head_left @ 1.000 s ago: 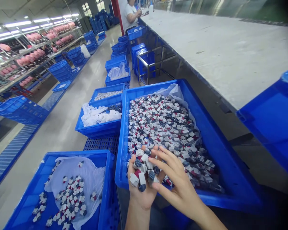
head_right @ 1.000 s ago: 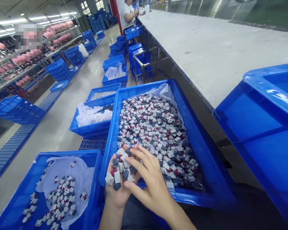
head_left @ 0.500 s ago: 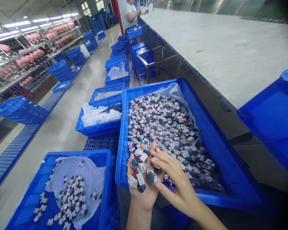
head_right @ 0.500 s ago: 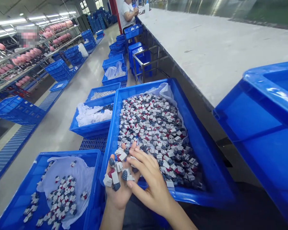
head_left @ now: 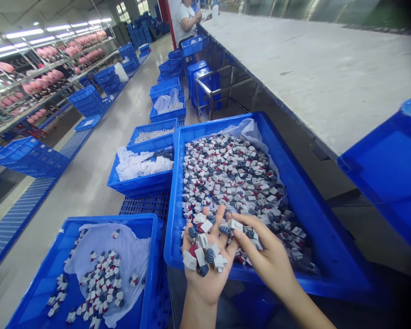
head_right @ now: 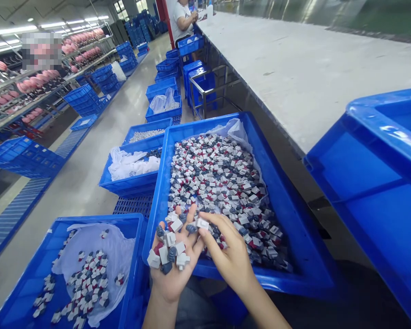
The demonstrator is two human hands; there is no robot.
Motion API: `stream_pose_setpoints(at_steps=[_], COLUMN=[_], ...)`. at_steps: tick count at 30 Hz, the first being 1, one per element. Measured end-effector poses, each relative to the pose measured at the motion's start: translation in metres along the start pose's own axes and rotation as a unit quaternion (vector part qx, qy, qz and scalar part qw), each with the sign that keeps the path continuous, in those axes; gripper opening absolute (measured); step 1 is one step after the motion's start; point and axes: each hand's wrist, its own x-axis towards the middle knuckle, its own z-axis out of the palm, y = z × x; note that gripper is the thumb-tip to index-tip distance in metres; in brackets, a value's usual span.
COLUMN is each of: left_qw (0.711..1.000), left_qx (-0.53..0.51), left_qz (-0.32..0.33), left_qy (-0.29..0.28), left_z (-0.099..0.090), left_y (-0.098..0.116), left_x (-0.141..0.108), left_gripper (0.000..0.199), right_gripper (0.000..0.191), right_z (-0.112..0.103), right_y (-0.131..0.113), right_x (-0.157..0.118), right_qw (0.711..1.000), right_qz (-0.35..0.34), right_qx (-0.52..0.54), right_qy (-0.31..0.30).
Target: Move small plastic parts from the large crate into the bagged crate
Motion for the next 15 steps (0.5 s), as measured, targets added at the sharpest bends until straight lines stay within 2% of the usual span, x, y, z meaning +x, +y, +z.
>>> stream_pose_setpoints(at_steps=[5,12,15], left_qw=[1.000,1.000,1.000], left_qx=[-0.008,0.013,0.020], left_qz=[-0.017,-0.012,-0.007], left_qy=[-0.004,-0.012,-0.020], left_z=[0.005,0.008,0.009], left_y=[-0.004,-0.006,-0.006], left_x=[0.001,-0.001,-0.002], left_gripper=[0.053,0.052,0.052], right_gripper=[0.021,0.026,0.025], right_z=[-0.002,-0.002,0.004], right_y=[-0.010,-0.010,-0.008], right_x=[0.006,0.007,0.005], right_qw=[0.979,0.953,0.909], right_qz=[0.181,0.261,0.324], right_qx=[0.084,0.149,0.255], right_qy=[0.050,0.043,0.064])
